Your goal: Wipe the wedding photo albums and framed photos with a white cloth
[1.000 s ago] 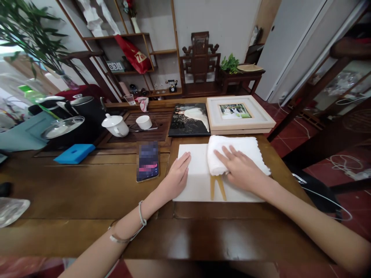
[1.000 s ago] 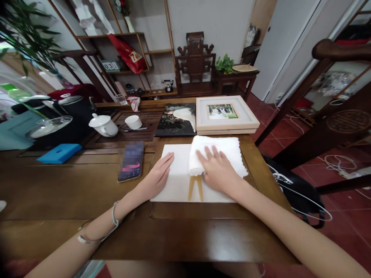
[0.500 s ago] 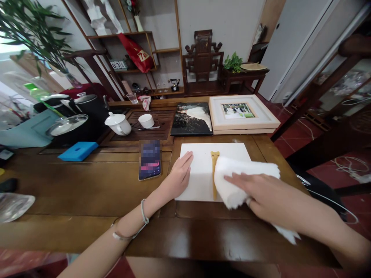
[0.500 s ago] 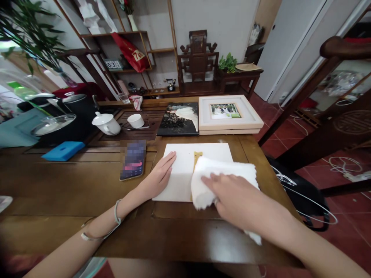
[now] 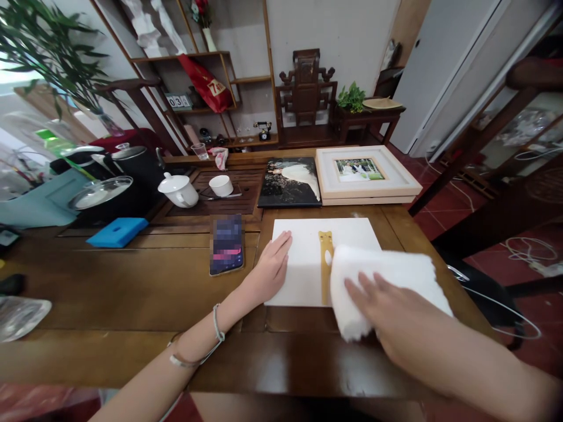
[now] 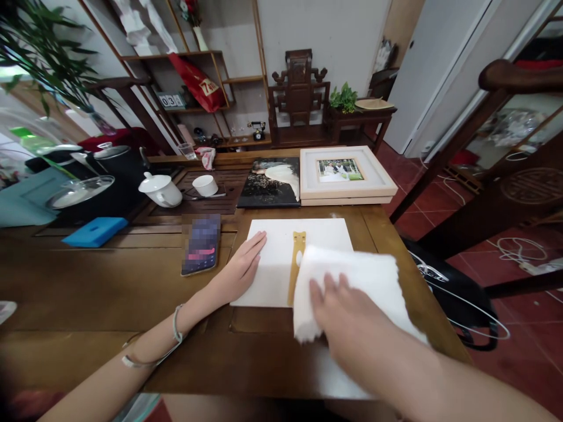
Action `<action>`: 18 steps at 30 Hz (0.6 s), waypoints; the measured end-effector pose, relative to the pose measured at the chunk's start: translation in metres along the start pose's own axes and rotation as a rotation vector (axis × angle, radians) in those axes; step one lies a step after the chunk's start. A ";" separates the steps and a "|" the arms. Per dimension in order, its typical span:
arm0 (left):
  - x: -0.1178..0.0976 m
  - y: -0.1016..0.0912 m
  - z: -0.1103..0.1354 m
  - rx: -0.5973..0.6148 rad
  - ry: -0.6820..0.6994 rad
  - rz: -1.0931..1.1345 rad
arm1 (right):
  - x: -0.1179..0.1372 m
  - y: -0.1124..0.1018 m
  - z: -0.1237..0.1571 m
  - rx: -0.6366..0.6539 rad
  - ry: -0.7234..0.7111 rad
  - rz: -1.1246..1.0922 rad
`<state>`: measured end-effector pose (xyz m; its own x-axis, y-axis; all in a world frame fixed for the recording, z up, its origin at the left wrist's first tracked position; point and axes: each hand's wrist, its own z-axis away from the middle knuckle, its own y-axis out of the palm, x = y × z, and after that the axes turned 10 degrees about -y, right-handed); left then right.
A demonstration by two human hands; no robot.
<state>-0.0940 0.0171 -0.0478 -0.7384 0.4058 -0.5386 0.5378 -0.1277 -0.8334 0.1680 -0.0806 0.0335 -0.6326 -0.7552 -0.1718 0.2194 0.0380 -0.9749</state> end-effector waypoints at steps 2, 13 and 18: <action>0.000 0.000 0.000 -0.003 0.002 0.004 | 0.014 -0.009 0.011 -0.031 -0.076 -0.071; -0.004 -0.004 0.000 0.023 -0.014 -0.030 | -0.070 0.034 -0.082 -0.242 0.261 -0.235; -0.002 -0.002 0.000 0.005 0.009 -0.021 | -0.034 0.017 -0.070 -0.091 0.146 -0.356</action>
<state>-0.0933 0.0166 -0.0447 -0.7454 0.4167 -0.5203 0.5206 -0.1236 -0.8448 0.1416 -0.0087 0.0126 -0.7577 -0.6308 0.1674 -0.0952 -0.1469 -0.9846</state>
